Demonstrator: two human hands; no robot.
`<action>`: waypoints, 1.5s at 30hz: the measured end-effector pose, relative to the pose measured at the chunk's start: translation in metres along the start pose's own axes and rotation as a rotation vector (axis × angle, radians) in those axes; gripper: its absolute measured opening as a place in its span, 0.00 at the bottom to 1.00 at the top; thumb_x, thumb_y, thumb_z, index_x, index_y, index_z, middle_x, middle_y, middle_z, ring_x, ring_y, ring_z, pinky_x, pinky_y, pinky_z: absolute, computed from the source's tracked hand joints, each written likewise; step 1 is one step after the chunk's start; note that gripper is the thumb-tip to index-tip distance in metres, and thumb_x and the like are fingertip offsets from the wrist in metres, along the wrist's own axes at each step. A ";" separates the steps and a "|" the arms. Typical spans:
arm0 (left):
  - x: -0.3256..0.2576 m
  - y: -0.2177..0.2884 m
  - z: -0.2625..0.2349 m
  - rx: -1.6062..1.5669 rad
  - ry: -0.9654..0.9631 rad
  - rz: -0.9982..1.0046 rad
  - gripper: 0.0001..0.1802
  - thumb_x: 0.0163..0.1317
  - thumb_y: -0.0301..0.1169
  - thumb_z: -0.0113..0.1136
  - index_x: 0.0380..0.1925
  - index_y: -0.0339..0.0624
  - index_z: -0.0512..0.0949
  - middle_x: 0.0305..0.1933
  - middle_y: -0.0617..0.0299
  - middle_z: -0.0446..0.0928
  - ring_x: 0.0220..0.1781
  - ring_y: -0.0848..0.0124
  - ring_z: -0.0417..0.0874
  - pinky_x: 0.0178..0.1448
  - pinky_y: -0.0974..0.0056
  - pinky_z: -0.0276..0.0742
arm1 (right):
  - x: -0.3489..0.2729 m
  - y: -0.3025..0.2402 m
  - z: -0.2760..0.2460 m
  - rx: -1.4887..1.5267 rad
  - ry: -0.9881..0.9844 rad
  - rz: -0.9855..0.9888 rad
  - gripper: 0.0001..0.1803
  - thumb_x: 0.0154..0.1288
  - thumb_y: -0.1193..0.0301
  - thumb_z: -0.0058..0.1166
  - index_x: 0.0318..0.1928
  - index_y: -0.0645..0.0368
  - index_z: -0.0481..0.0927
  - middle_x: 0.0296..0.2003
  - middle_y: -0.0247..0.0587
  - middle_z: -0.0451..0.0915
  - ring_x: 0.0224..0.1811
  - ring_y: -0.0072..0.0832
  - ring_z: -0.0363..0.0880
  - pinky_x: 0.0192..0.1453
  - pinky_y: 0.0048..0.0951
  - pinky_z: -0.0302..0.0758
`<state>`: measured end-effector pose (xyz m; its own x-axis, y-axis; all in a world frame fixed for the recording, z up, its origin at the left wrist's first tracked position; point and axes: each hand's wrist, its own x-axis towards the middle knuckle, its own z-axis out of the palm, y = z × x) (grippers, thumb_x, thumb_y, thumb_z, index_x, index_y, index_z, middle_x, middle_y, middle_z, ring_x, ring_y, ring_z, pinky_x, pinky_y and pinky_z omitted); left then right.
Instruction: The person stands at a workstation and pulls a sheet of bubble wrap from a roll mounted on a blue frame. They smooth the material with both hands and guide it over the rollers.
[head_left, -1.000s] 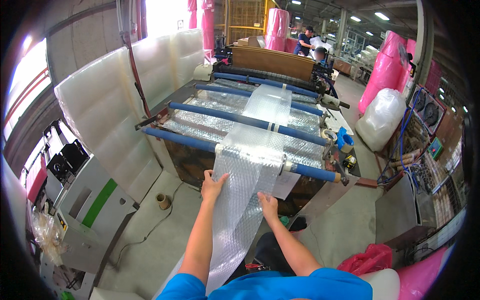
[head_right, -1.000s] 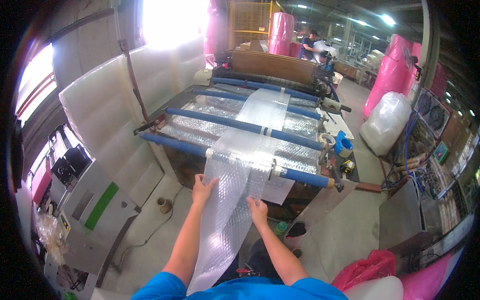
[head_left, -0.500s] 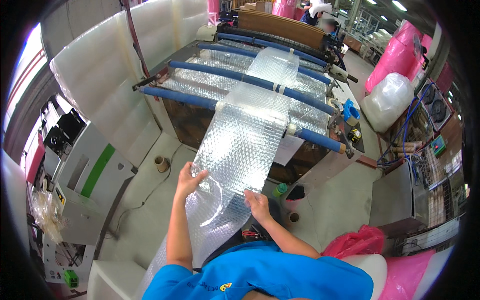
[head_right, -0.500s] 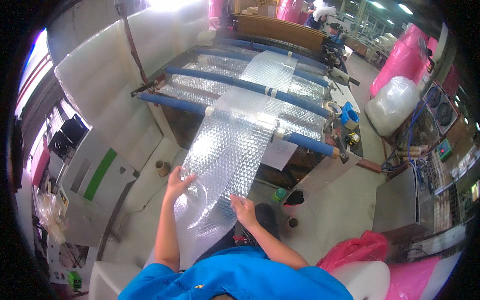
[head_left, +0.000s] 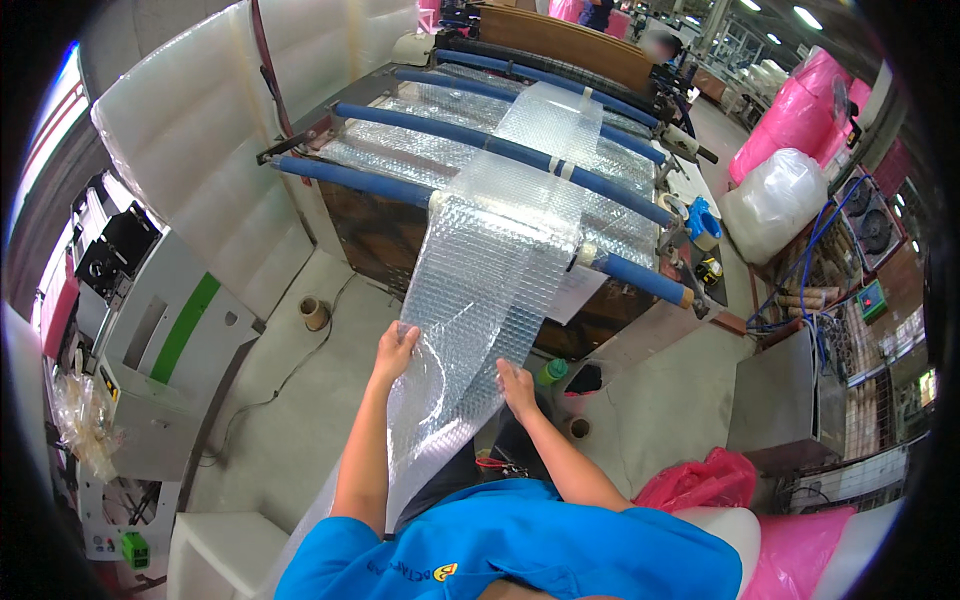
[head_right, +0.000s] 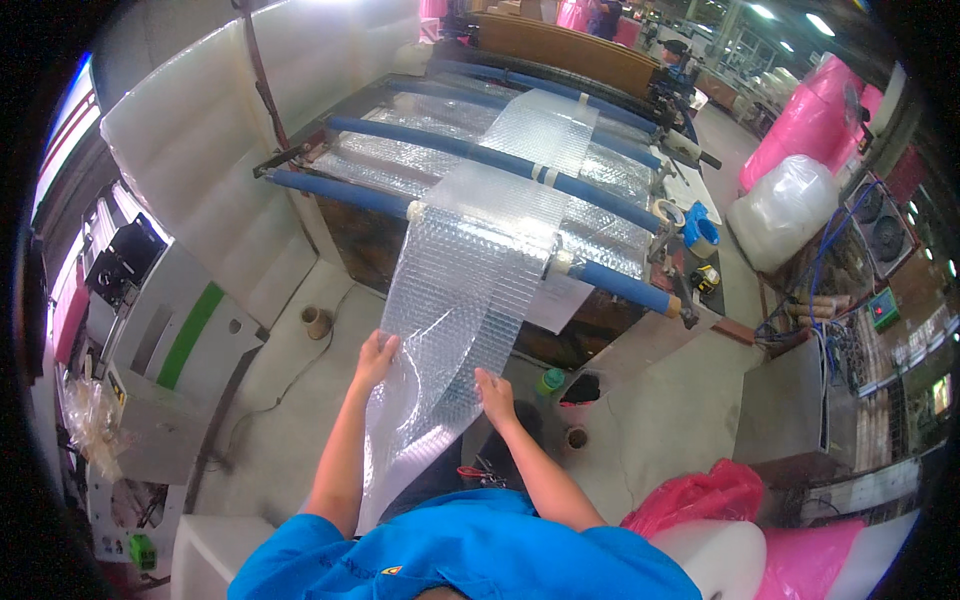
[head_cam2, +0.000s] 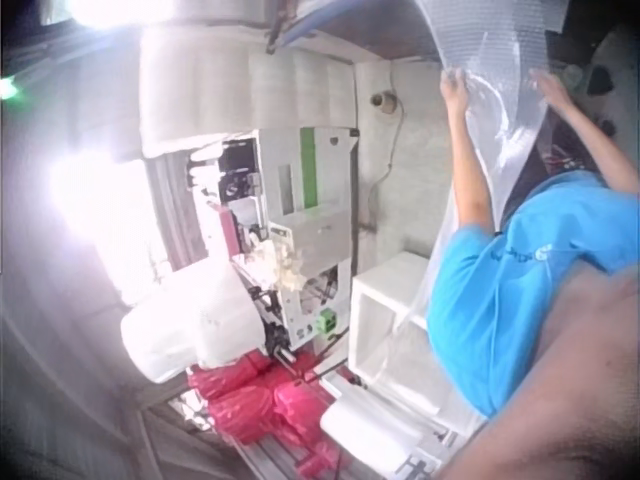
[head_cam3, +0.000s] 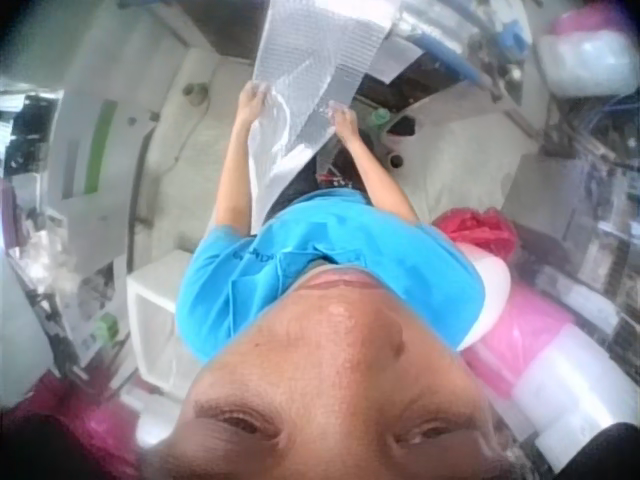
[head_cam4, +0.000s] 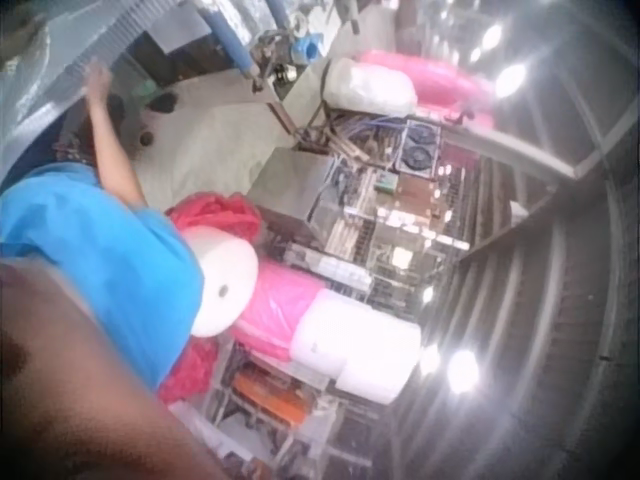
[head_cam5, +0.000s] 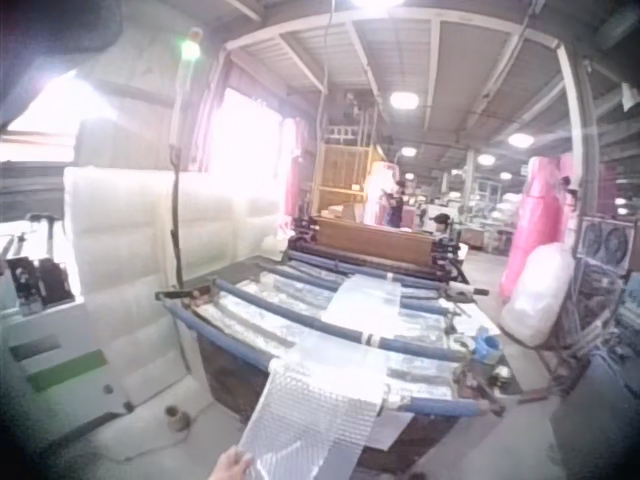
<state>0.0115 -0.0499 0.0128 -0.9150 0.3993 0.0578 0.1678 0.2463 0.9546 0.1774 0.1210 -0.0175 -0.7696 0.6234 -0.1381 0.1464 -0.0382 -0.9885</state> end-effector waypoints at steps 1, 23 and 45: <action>0.006 -0.005 0.005 -0.016 -0.018 0.013 0.12 0.55 0.35 0.52 0.25 0.37 0.68 0.18 0.65 0.69 0.20 0.78 0.69 0.26 0.70 0.65 | 0.010 0.007 0.000 0.010 0.021 0.016 0.22 0.55 0.51 0.48 0.21 0.59 0.73 0.17 0.29 0.68 0.19 0.16 0.64 0.24 0.19 0.61; 0.008 -0.016 0.017 0.115 0.107 0.039 0.17 0.54 0.42 0.53 0.27 0.37 0.69 0.20 0.58 0.70 0.23 0.70 0.71 0.30 0.65 0.66 | 0.005 0.013 -0.002 -0.045 -0.021 -0.016 0.27 0.54 0.48 0.47 0.22 0.63 0.73 0.15 0.31 0.69 0.19 0.17 0.66 0.25 0.20 0.64; 0.043 0.002 0.038 0.269 0.151 0.086 0.27 0.54 0.51 0.47 0.38 0.36 0.65 0.34 0.39 0.72 0.40 0.45 0.72 0.40 0.52 0.66 | 0.035 -0.021 -0.009 -0.057 0.098 -0.071 0.24 0.56 0.53 0.47 0.15 0.60 0.70 0.14 0.30 0.67 0.18 0.17 0.64 0.22 0.20 0.60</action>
<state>-0.0139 0.0009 0.0057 -0.9340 0.2978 0.1973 0.3196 0.4498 0.8340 0.1530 0.1503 -0.0008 -0.7149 0.6968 -0.0587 0.1311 0.0511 -0.9901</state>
